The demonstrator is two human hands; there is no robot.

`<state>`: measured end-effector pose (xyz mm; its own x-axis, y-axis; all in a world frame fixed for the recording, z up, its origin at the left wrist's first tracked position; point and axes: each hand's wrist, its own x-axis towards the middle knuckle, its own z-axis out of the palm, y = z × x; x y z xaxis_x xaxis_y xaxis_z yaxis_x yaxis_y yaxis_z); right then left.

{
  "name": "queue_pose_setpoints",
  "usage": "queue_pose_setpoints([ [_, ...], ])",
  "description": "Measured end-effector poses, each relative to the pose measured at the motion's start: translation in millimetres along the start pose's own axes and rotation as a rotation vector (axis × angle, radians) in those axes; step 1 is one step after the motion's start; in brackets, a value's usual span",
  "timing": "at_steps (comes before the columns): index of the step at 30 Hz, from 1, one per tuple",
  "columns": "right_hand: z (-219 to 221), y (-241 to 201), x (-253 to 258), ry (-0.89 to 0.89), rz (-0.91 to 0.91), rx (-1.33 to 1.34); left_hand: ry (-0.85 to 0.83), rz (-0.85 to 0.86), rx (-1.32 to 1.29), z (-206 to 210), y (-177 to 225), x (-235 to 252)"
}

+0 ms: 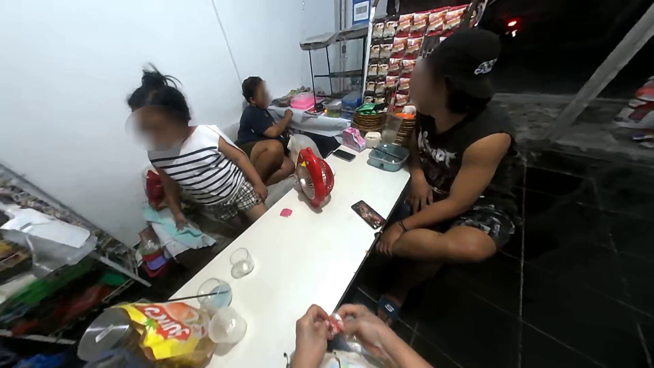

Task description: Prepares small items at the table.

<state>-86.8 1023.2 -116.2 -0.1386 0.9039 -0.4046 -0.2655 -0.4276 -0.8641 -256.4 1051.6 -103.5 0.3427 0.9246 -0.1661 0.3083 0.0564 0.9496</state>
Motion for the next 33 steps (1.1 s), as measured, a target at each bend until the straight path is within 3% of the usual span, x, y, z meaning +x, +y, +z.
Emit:
queue_pose_setpoints([
  [6, -8.1, -1.0, -5.5, -0.200, 0.061, 0.012, -0.027, 0.014, 0.039, -0.6, 0.0, -1.3],
  [11, -2.0, 0.7, -5.2, -0.077, 0.039, 0.118, 0.000, -0.076, -0.052, 2.4, 4.4, -2.5],
  [15, -0.5, -3.8, -5.0, 0.034, 0.069, 0.081, -0.088, -0.081, -0.067, 1.9, 11.1, -5.6],
  [23, 1.4, -8.3, -6.3, -0.078, 0.118, -0.191, -0.144, -0.041, 0.279, 0.7, 9.3, -2.2],
  [27, 1.3, -8.4, -4.7, 0.010, 0.094, -0.309, -0.218, 0.012, 0.367, -0.1, 7.6, 0.0],
  [33, -2.8, -0.5, -1.0, 0.134, 0.020, -0.264, -0.318, 0.003, 0.473, -2.8, 6.7, 5.5],
])
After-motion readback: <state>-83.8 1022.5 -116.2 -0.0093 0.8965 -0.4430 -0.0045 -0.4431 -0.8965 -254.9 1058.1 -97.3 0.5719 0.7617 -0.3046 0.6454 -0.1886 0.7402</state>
